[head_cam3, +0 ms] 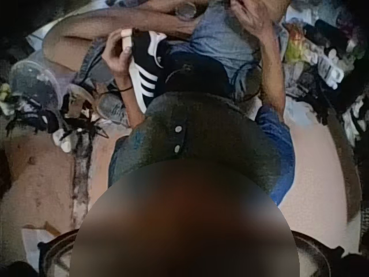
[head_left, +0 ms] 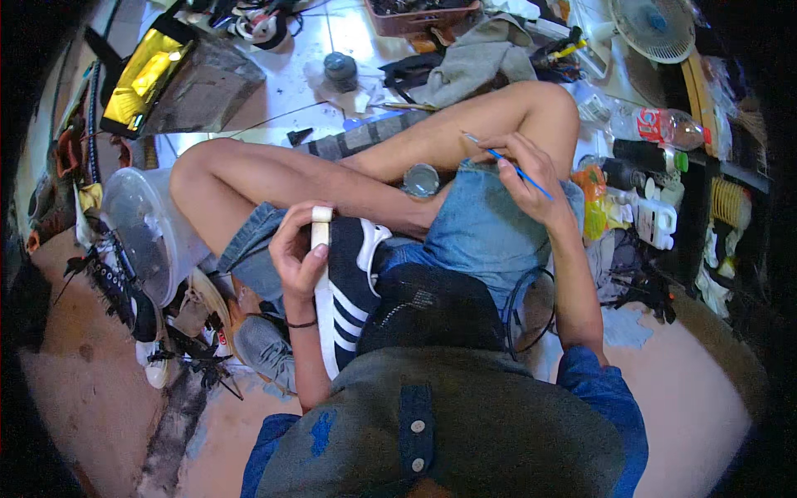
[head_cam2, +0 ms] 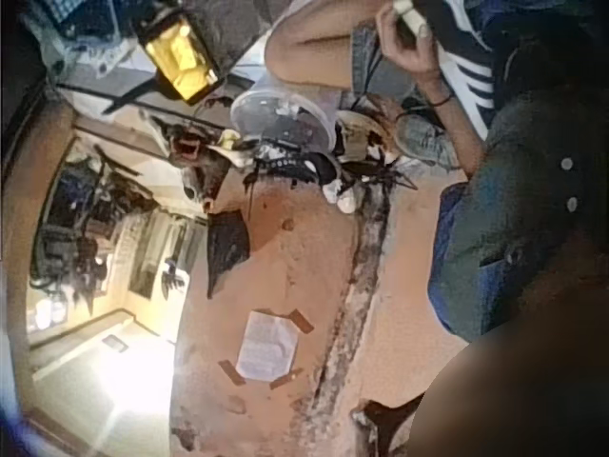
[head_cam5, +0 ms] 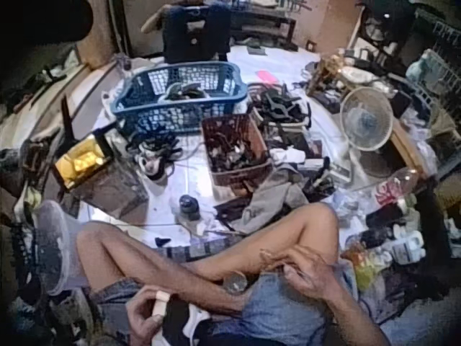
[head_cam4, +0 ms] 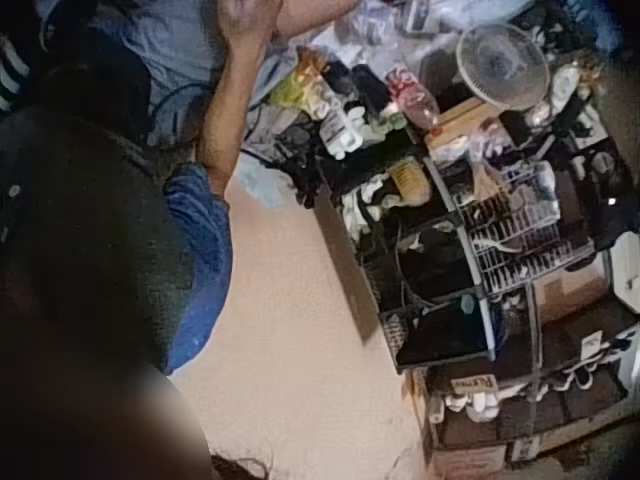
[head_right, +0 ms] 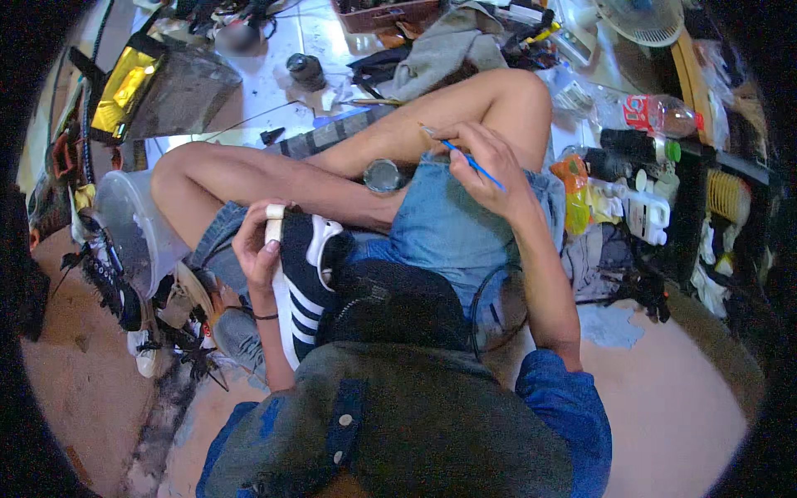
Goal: Repairing a shoe by applying masking tape, glue, and paint to the sole area.
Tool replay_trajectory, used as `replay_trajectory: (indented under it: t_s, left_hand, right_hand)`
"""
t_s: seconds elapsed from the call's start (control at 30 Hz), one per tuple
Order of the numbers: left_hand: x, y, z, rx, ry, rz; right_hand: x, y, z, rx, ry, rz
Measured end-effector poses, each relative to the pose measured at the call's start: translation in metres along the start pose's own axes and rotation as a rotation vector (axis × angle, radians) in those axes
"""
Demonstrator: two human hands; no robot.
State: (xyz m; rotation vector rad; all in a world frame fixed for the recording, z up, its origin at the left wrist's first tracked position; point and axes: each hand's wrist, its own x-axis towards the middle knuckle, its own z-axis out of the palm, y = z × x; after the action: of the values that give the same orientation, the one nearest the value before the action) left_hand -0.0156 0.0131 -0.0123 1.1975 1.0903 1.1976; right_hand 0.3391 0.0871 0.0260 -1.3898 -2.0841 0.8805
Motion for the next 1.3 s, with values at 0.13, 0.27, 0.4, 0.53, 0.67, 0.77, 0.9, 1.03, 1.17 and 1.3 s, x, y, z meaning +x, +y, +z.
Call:
replay_trajectory:
  t_s: [0.13,0.27,0.4,0.53,0.67,0.77,0.9,1.03,1.17,1.3]
  left_hand:
    - [0.003,0.002,0.000,0.015,0.008,0.004]
    - [0.003,-0.002,0.001,-0.002,-0.005,-0.001]
    - [0.003,-0.003,0.002,0.007,-0.007,-0.001]
    - [0.003,-0.003,0.001,-0.015,-0.007,-0.006]
    - [0.002,-0.001,0.000,-0.026,0.000,-0.015]
    - [0.000,0.000,0.000,-0.028,0.002,-0.020]
    - [0.000,-0.003,-0.001,0.000,0.009,-0.017]
    - [0.001,-0.004,-0.001,-0.002,-0.001,-0.006]
    - [0.004,-0.002,0.001,-0.006,-0.011,0.006]
    - [0.001,-0.002,0.000,-0.003,0.010,0.019]
  right_hand:
    - [-0.001,0.018,0.002,-0.116,-0.094,0.044]
    - [0.005,0.020,0.008,-0.125,-0.023,0.054]
    - [0.020,0.025,0.015,-0.201,0.000,-0.016]
    - [0.026,0.027,0.018,-0.292,-0.025,-0.044]
    - [0.032,0.023,0.018,-0.351,-0.103,0.037]
    - [0.028,0.030,0.018,-0.005,-0.070,0.163]
    - [0.023,0.004,0.013,0.985,0.065,0.341]
    - [0.023,-0.023,0.020,1.122,0.211,0.259]
    - [0.023,-0.036,0.020,1.057,0.223,0.258]
    - [0.024,-0.041,0.023,1.039,0.234,0.270]
